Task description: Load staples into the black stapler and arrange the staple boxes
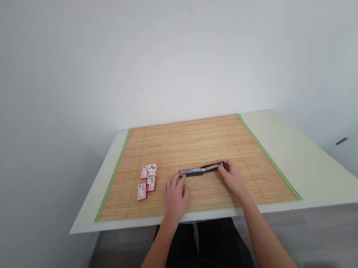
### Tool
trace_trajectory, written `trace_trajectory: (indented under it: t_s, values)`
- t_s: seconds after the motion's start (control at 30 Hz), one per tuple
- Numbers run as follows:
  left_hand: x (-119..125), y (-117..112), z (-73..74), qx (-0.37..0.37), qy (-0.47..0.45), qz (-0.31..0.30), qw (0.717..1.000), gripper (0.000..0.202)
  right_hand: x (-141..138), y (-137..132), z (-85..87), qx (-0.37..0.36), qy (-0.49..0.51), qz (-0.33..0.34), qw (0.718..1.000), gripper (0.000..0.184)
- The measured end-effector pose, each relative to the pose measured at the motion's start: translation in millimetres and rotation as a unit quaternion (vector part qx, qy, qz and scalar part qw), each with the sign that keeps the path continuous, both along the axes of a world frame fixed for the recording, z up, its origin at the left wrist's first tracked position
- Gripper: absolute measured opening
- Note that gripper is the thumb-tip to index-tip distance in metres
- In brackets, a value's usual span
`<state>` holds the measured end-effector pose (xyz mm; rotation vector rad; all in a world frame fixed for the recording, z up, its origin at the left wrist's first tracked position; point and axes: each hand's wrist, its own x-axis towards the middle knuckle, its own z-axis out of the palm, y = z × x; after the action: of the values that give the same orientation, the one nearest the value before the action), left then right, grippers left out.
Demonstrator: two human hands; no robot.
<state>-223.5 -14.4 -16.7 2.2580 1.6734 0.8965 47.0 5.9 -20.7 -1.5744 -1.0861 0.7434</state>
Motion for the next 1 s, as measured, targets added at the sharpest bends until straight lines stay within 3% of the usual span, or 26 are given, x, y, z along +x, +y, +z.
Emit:
trace_trajectory:
  t_s: [0.07,0.17,0.27,0.33,0.6,0.7,0.8,0.9,1.0]
  values:
    - [-14,1,0.2,0.007,-0.016,0.008,1.0,0.035,-2,2,-4.2,-0.004,0.014,0.002,1.0,0.051]
    - [-45,5,3.5,0.013,-0.002,0.106,0.994,0.03,-4,8,-7.1,-0.003,0.029,0.008,1.0,0.053]
    - [-74,10,9.4,0.01,0.044,0.206,0.977,0.041,-3,14,-8.2,0.002,0.04,0.011,0.999,0.054]
    - [-84,13,12.8,0.011,0.069,0.216,0.974,0.045,-4,19,-8.2,0.004,0.046,0.008,0.999,0.054]
    - [-78,9,6.9,-0.038,0.052,0.133,0.989,0.038,-10,23,0.1,0.002,0.067,0.007,0.998,0.062]
    - [-58,6,2.6,-0.064,0.005,0.002,0.998,0.043,-4,8,0.1,0.002,0.076,-0.03,0.997,0.071]
    - [-33,6,2.1,-0.093,-0.052,-0.132,0.985,0.048,1,-18,-4.0,-0.03,0.101,-0.084,0.991,0.062]
    - [-19,11,4.5,-0.11,-0.084,-0.19,0.972,0.052,-5,-47,-5.0,-0.113,0.149,-0.015,0.982,0.051]
    - [-24,15,6.1,-0.108,-0.072,-0.174,0.976,0.058,-25,-66,3.4,-0.183,0.231,0.113,0.949,0.047]
